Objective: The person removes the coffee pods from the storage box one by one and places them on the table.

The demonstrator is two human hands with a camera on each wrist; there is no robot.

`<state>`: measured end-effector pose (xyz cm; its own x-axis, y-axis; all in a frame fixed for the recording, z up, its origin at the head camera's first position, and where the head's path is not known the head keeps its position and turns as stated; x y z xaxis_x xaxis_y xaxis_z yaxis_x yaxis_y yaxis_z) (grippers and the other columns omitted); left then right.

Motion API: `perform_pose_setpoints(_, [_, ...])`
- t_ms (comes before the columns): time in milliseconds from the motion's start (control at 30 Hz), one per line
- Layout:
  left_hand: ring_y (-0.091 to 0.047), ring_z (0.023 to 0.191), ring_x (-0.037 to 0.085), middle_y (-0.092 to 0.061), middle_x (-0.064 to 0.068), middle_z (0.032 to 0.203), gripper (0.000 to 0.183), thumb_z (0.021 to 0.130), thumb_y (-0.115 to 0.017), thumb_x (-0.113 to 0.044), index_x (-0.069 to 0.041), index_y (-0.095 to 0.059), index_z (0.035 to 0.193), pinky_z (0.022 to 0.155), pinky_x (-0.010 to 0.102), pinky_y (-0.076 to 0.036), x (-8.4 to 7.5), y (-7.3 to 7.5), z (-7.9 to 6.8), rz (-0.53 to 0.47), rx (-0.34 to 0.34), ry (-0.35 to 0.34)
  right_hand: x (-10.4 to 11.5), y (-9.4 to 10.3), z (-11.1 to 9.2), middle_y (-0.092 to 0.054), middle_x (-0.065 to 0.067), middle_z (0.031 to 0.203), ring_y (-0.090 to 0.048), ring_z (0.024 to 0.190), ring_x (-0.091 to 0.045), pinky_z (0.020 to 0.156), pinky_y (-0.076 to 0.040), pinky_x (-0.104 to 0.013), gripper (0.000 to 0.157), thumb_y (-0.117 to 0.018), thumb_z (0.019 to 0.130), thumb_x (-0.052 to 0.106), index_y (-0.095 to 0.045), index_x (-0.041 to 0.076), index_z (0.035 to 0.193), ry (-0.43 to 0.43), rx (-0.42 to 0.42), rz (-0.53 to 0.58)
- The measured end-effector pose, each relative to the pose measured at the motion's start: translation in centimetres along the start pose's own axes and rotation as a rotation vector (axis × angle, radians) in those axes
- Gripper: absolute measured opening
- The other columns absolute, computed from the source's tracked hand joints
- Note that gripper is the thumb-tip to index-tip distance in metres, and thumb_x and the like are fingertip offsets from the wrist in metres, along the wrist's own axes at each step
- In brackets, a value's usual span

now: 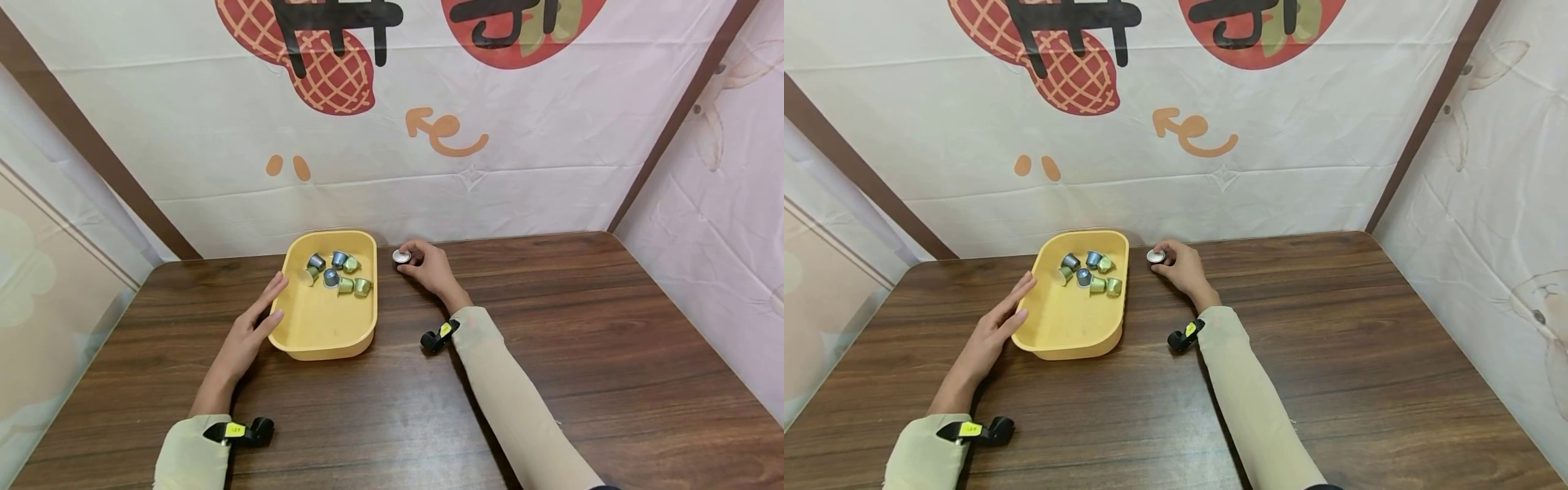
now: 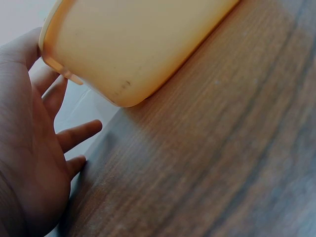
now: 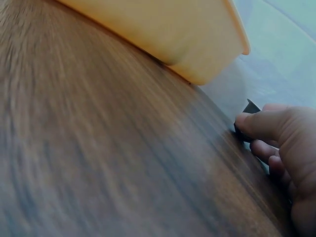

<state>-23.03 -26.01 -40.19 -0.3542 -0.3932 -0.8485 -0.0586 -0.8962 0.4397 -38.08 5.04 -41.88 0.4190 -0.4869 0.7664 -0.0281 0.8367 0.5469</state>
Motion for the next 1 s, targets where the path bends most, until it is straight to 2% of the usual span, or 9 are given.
perform_pose_setpoints(133, [-0.014,0.144,0.013,-0.021,-0.005,0.157,0.049,0.101,-0.049,-0.012,-0.016,-0.038,0.148,0.112,0.028,-0.015,0.0,0.0,0.0,0.0,-0.001,0.001,0.0,0.1,0.0,-0.063,-0.002,0.087,-0.057,0.072,-0.015,0.068,-0.046,-0.03,0.029,-0.08,0.079,0.011,-0.066,0.013,0.104,0.003,0.001,0.017])
perform_pose_setpoints(267, [-0.014,0.144,0.013,-0.021,-0.005,0.157,0.049,0.101,-0.049,-0.012,-0.016,-0.038,0.148,0.111,0.025,-0.016,0.0,0.0,0.1,-0.001,-0.002,-0.004,0.0,0.1,0.0,-0.062,-0.001,0.09,-0.055,0.07,-0.016,0.064,-0.044,-0.029,0.031,-0.08,0.079,0.012,-0.066,0.013,0.107,-0.007,0.004,0.029])
perform_pose_setpoints(567, [-0.014,0.144,0.013,-0.021,-0.005,0.157,0.049,0.101,-0.049,-0.012,-0.016,-0.038,0.148,0.109,0.021,-0.016,0.1,0.0,0.0,0.004,-0.004,-0.003,0.3,0.3,0.0,-0.059,-0.003,0.101,-0.055,0.068,-0.016,0.064,-0.044,-0.029,0.044,-0.081,0.078,0.014,-0.062,0.012,0.118,0.005,0.028,0.035])
perform_pose_setpoints(800, [-0.015,0.144,0.014,-0.021,-0.004,0.157,0.049,0.101,-0.049,-0.011,-0.016,-0.038,0.148,0.104,0.011,-0.017,0.0,0.0,0.0,-0.002,-0.001,-0.019,0.8,0.8,-0.1,-0.059,-0.003,0.115,-0.055,0.072,-0.016,0.059,-0.045,-0.029,0.04,-0.077,0.083,0.019,-0.062,0.01,0.119,0.033,0.011,0.028])
perform_pose_setpoints(1000, [-0.015,0.144,0.015,-0.021,-0.003,0.157,0.049,0.101,-0.049,-0.01,-0.014,-0.039,0.148,0.105,0.011,-0.017,-0.1,0.0,0.0,-0.011,0.001,-0.025,1.7,1.6,-0.1,-0.059,-0.007,0.119,-0.055,0.071,-0.019,0.055,-0.047,-0.032,0.04,-0.072,0.087,0.019,-0.06,0.006,0.123,0.057,-0.002,0.07])
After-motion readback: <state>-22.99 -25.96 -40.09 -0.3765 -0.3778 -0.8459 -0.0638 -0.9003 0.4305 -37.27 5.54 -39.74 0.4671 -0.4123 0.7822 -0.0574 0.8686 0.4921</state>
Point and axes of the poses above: each hand's wrist, its own z-axis towards the middle knuckle, its own y-axis out of the back of the hand, x = y × z, the point moved 7 cm from there along z, towards the middle knuckle
